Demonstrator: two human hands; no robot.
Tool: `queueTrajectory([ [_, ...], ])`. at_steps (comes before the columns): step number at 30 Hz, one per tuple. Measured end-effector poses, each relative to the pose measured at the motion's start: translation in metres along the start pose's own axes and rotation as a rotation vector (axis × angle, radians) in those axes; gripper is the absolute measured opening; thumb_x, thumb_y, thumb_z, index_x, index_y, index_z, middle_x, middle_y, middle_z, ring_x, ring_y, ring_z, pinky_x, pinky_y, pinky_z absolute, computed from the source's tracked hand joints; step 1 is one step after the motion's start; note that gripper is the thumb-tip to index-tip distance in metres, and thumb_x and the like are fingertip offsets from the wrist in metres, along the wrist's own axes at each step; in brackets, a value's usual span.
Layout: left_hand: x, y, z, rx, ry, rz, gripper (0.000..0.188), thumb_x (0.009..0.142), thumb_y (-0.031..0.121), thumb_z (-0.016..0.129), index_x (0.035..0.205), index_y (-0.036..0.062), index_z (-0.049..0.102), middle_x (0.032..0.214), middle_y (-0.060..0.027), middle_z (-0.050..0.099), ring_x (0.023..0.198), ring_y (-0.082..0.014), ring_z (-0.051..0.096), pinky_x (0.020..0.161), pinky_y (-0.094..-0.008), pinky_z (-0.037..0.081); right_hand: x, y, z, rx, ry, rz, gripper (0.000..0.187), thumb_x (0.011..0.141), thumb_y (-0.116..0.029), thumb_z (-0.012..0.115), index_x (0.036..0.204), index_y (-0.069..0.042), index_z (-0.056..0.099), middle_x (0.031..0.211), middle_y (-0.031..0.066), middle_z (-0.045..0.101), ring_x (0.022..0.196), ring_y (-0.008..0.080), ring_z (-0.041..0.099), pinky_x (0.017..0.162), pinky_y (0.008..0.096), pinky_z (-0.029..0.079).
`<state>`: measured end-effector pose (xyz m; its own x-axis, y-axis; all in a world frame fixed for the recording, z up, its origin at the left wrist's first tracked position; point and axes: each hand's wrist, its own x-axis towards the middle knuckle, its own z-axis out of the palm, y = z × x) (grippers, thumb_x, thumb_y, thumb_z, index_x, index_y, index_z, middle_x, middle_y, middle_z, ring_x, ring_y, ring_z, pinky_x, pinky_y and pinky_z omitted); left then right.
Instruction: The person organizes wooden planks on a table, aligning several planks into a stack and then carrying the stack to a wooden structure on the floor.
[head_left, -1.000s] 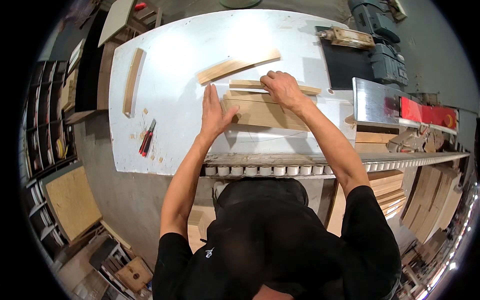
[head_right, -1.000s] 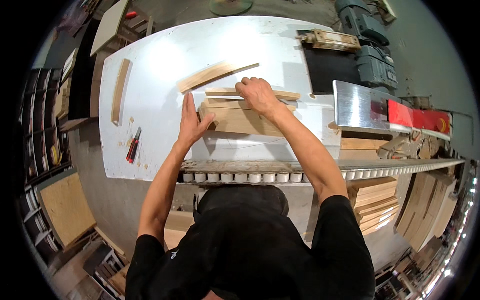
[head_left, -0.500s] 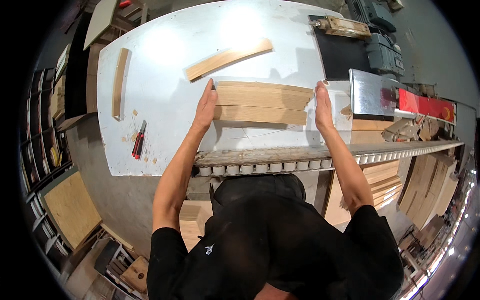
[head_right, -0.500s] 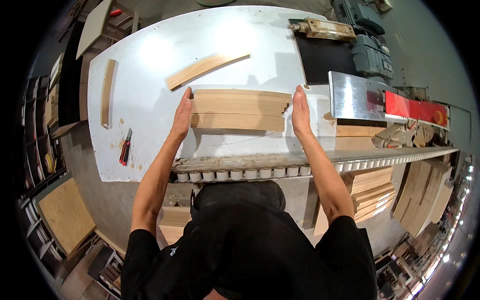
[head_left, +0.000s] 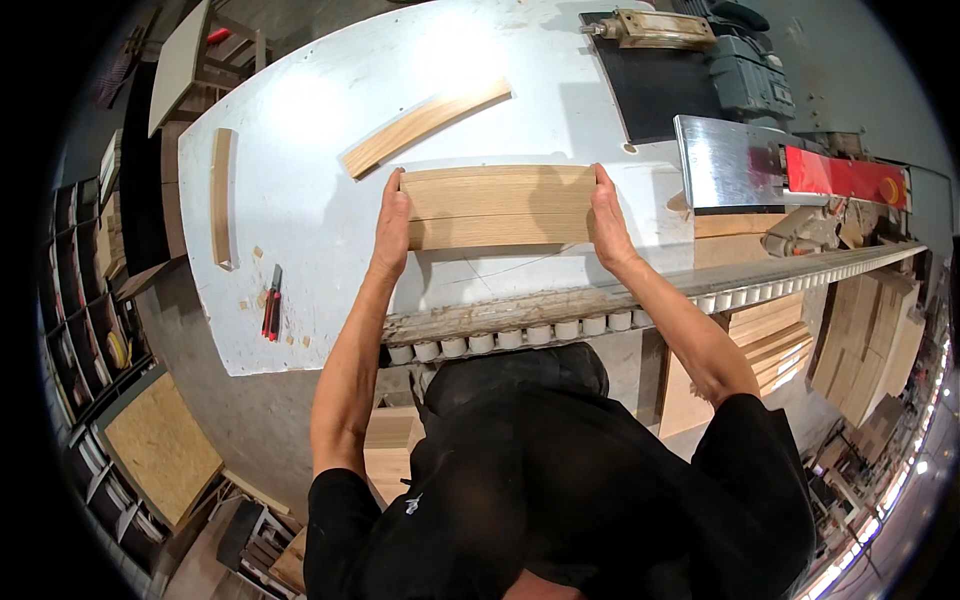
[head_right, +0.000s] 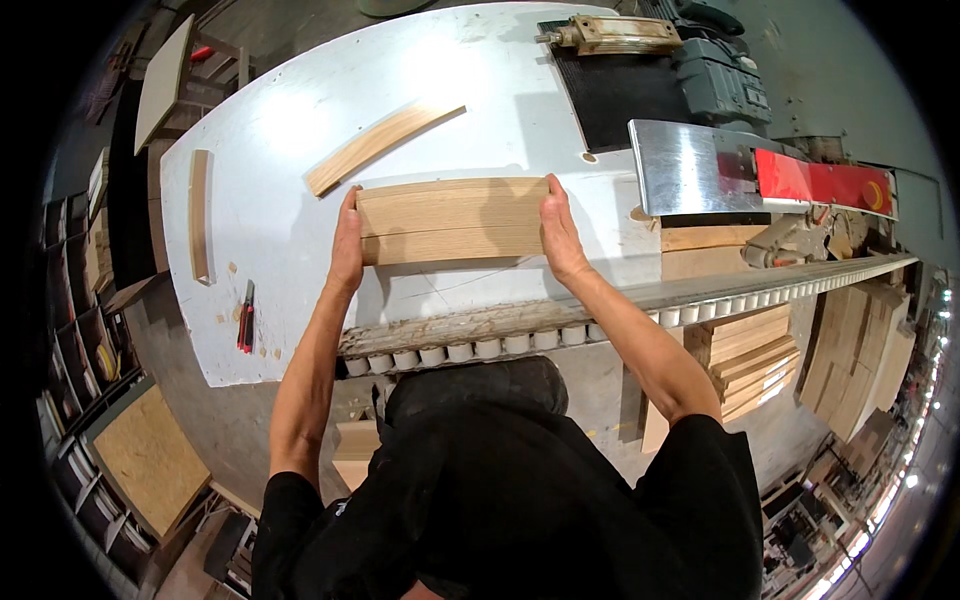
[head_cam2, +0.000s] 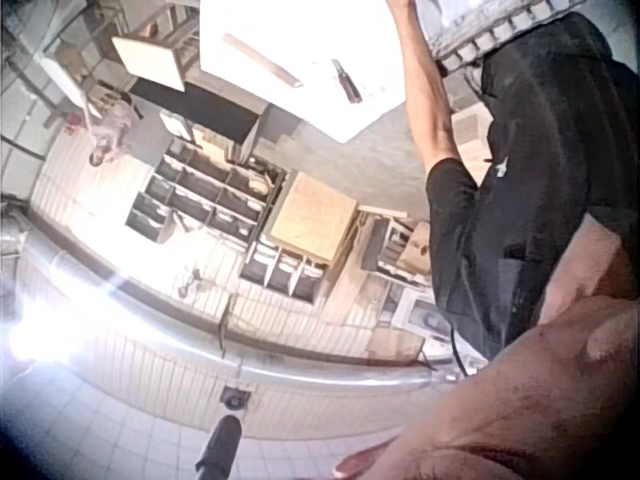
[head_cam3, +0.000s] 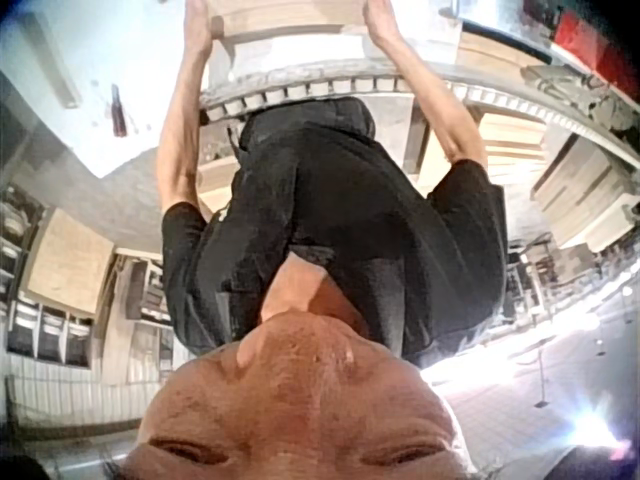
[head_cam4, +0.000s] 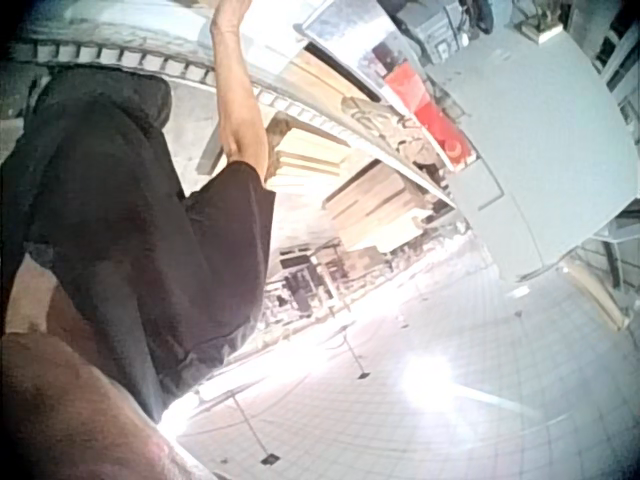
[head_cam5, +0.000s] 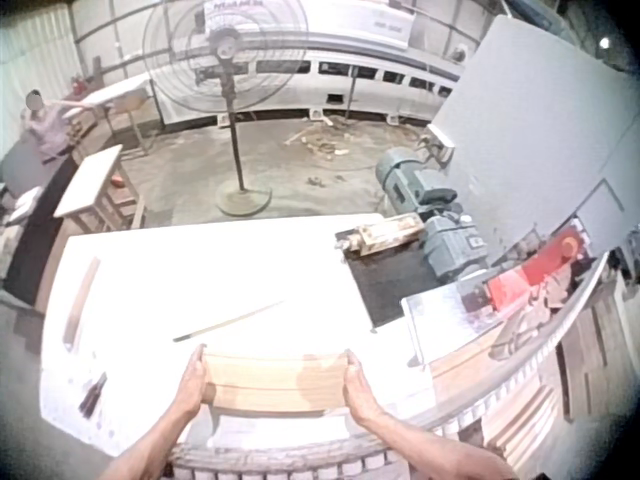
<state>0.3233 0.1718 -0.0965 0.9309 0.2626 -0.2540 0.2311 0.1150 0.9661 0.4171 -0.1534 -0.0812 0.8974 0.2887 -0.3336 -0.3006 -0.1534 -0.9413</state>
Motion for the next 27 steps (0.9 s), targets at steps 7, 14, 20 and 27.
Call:
queueTrajectory([
  [7,0.0,0.032,-0.017,0.658,-0.08,0.176,0.094,0.083,0.037,0.073,0.151,-0.0025,0.021,0.158,-0.0193,0.02,0.146,-0.033,0.019,0.119,-0.0395,0.019,0.013,-0.013,-0.021,-0.646,-0.042,-0.243,0.104,0.084,-0.055,0.068,0.152,0.001,0.013,0.157,0.0253,0.016,0.147,0.037,0.015,0.12,0.0409,0.015],
  [14,0.006,0.065,-0.004,1.395,-0.443,0.324,0.124,0.056,0.039,0.089,0.149,-0.0045,0.019,0.155,-0.0266,0.018,0.146,-0.0413,0.015,0.12,-0.0484,0.018,0.015,-0.06,-0.017,-1.402,-0.461,-0.492,0.123,0.062,-0.045,0.084,0.15,0.004,0.015,0.152,0.0271,0.022,0.143,0.0444,0.019,0.12,0.0495,0.015],
  [20,0.01,0.071,0.0,1.337,-0.467,0.285,0.111,0.055,0.022,0.084,0.146,-0.0041,0.025,0.144,-0.0249,0.032,0.136,-0.0426,0.03,0.118,-0.0478,0.025,0.027,-0.072,-0.017,-1.424,-0.506,-0.521,0.117,0.054,-0.031,0.086,0.146,0.004,0.023,0.138,0.0236,0.036,0.132,0.0417,0.033,0.118,0.0478,0.023],
  [27,0.012,0.06,-0.01,1.261,-0.388,0.316,0.112,0.052,0.021,0.083,0.144,-0.0053,0.027,0.142,-0.026,0.033,0.133,-0.0459,0.031,0.115,-0.0478,0.029,0.05,-0.063,-0.009,-1.353,-0.519,-0.557,0.12,0.051,-0.029,0.086,0.146,0.003,0.021,0.137,0.0225,0.036,0.13,0.0414,0.035,0.117,0.0462,0.026],
])
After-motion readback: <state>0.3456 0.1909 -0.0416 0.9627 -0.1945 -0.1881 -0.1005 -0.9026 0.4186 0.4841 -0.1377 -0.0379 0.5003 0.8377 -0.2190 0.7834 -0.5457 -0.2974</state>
